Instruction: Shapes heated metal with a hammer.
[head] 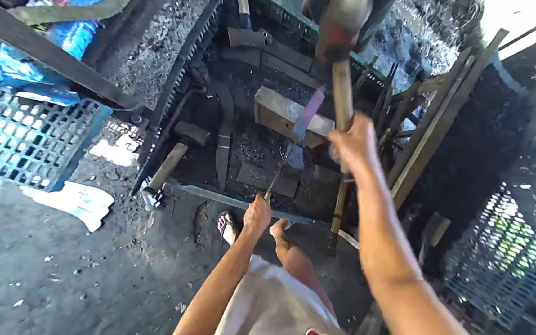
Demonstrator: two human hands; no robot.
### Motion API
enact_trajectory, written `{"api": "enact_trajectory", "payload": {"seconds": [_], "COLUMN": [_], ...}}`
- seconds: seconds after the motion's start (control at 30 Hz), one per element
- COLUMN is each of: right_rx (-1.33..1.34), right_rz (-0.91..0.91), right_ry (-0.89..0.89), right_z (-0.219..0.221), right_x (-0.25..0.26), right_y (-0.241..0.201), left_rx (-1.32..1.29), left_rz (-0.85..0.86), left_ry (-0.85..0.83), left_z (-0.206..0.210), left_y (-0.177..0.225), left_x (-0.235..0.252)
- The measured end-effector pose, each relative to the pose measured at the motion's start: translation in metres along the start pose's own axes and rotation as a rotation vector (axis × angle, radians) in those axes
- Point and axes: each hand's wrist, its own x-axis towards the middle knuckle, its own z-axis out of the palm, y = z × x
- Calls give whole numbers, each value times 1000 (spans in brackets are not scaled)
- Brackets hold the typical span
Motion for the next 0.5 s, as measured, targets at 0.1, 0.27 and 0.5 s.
{"api": "enact_trajectory", "payload": {"seconds": [0.1,0.27,0.5], "right_rx": [7,-92,-147], "right_rz": [-250,-519,19], "right_ry": [149,471,273], "right_z": [-78,-131,56], "right_x": [-51,-71,1], "right_y": [-62,-104,39], "left_rx": [10,37,-32], "left_rz": [12,10,-10], "left_ry": [9,8,-50], "left_z": [1,-1,8], "left_y": [-5,-8,-4], "left_x": [1,4,5]}}
